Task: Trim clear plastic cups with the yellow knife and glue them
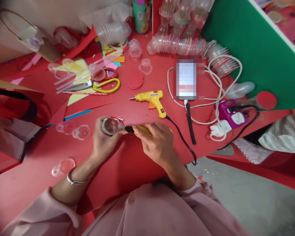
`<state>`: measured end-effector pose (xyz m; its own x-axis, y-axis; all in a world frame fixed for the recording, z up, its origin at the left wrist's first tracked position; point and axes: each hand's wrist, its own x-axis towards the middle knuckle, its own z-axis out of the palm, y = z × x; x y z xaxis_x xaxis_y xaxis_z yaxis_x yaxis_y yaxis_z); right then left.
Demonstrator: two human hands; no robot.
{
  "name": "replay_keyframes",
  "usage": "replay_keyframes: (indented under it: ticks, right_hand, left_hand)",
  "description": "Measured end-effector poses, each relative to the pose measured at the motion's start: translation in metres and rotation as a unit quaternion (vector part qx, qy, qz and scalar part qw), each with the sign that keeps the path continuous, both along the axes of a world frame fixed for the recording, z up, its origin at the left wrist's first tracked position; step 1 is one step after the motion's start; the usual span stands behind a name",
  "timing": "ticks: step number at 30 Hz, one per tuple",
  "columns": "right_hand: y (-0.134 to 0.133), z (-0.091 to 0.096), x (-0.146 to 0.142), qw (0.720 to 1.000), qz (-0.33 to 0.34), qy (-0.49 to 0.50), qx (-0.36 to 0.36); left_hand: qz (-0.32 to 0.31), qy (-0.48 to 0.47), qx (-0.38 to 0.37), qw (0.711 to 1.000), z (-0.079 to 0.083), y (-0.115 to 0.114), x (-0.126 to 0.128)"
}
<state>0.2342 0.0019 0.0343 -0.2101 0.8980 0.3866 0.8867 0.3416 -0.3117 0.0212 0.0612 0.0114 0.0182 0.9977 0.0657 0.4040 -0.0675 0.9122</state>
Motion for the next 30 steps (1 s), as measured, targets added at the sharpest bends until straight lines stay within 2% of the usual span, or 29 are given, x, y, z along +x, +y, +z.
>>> replay_keyframes:
  ticks: [16, 22, 26, 30]
  right_hand:
    - [-0.0013, 0.0046, -0.005, 1.0, -0.013, -0.005, -0.001]
    - [0.0001, 0.0014, -0.0007, 0.999, -0.038, -0.011, 0.009]
    - [0.0011, -0.0011, 0.0024, 0.998, -0.053, 0.034, 0.03]
    - [0.0012, -0.0008, 0.0008, 0.995, -0.031, 0.096, 0.025]
  left_hand:
    - [0.006, -0.018, -0.03, 0.999, 0.0068, 0.0013, 0.0024]
    - [0.027, -0.003, -0.037, 0.999, 0.0041, -0.0004, 0.0002]
    - [0.004, -0.027, -0.026, 0.999, 0.002, 0.0013, -0.0027]
    - [-0.006, -0.077, -0.001, 0.997, 0.0019, 0.0053, -0.0043]
